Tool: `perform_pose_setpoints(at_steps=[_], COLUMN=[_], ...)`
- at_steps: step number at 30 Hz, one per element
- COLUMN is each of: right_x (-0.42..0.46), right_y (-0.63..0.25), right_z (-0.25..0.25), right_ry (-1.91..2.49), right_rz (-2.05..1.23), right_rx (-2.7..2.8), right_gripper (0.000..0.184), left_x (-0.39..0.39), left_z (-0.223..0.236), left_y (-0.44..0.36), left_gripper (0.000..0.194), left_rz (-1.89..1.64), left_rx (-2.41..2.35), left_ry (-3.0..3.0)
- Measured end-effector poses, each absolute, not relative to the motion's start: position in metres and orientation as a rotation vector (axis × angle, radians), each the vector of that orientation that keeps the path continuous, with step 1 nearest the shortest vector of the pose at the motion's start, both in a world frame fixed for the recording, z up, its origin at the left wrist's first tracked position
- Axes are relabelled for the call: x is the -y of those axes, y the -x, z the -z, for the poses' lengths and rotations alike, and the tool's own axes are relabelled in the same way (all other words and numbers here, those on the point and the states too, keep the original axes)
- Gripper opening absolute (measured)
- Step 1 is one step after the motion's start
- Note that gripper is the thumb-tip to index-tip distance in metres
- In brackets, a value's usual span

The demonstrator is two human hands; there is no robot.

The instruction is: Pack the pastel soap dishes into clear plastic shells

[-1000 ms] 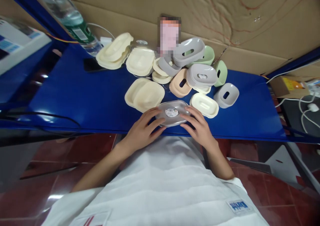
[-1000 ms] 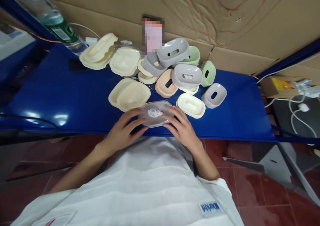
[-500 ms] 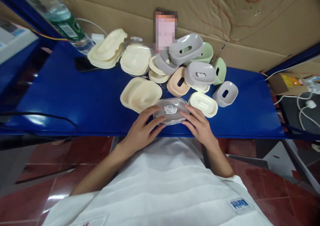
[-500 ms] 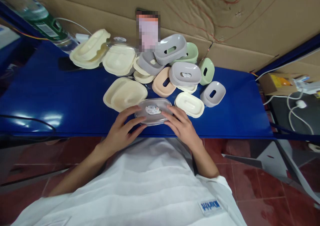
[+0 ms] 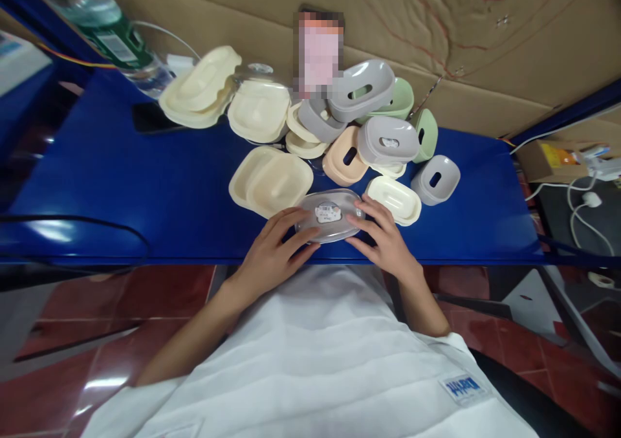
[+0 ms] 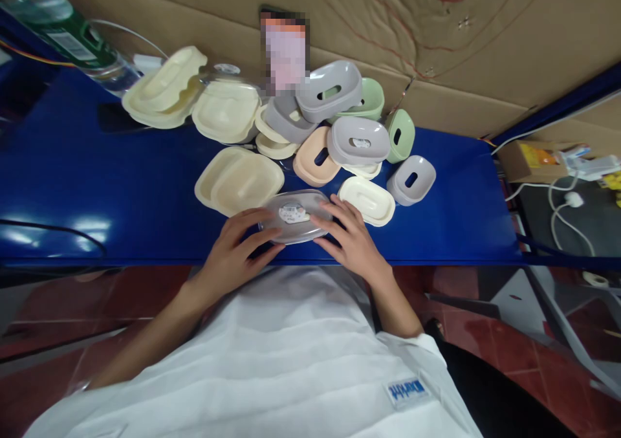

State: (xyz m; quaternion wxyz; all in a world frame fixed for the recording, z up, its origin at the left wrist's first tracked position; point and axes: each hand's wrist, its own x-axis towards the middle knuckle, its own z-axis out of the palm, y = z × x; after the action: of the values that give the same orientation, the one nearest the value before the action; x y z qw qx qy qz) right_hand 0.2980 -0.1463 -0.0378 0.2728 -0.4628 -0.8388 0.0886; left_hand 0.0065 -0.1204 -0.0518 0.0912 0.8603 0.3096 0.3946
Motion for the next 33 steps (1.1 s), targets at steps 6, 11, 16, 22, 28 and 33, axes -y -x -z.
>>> perform_pose_setpoints(at_steps=[6, 11, 16, 22, 28, 33], right_x=[0.147, 0.149, 0.153, 0.151, 0.163, 0.181], right_y=[-0.299, -0.298, -0.297, -0.295, -0.309, -0.339], right_z=[0.041, 0.041, 0.04, 0.038, 0.035, 0.042], right_ry=[1.147, 1.191, 1.209, 1.243, 1.234, 1.42], right_rz=[-0.268, -0.159, -0.044, -0.061, -0.15, 0.012], right_rx=[2.206, 2.24, 2.261, 2.296, 2.239, 2.127], right_gripper=[0.048, 0.055, 0.06, 0.06, 0.063, 0.063], left_x=[0.119, 0.122, 0.122, 0.121, 0.118, 0.108], left_z=[0.054, 0.056, 0.056, 0.052, 0.036, 0.042], left_y=[-0.008, -0.007, -0.006, -0.008, 0.012, 0.042], left_gripper=[0.036, 0.039, 0.041, 0.041, 0.043, 0.035], left_rz=[-1.162, -1.153, -1.142, -1.147, -0.922, -0.921], left_rx=[-0.927, -0.939, -0.902, -0.894, -0.865, -1.391], left_ry=[-2.57, -2.555, -2.536, -2.493, -2.516, -2.678])
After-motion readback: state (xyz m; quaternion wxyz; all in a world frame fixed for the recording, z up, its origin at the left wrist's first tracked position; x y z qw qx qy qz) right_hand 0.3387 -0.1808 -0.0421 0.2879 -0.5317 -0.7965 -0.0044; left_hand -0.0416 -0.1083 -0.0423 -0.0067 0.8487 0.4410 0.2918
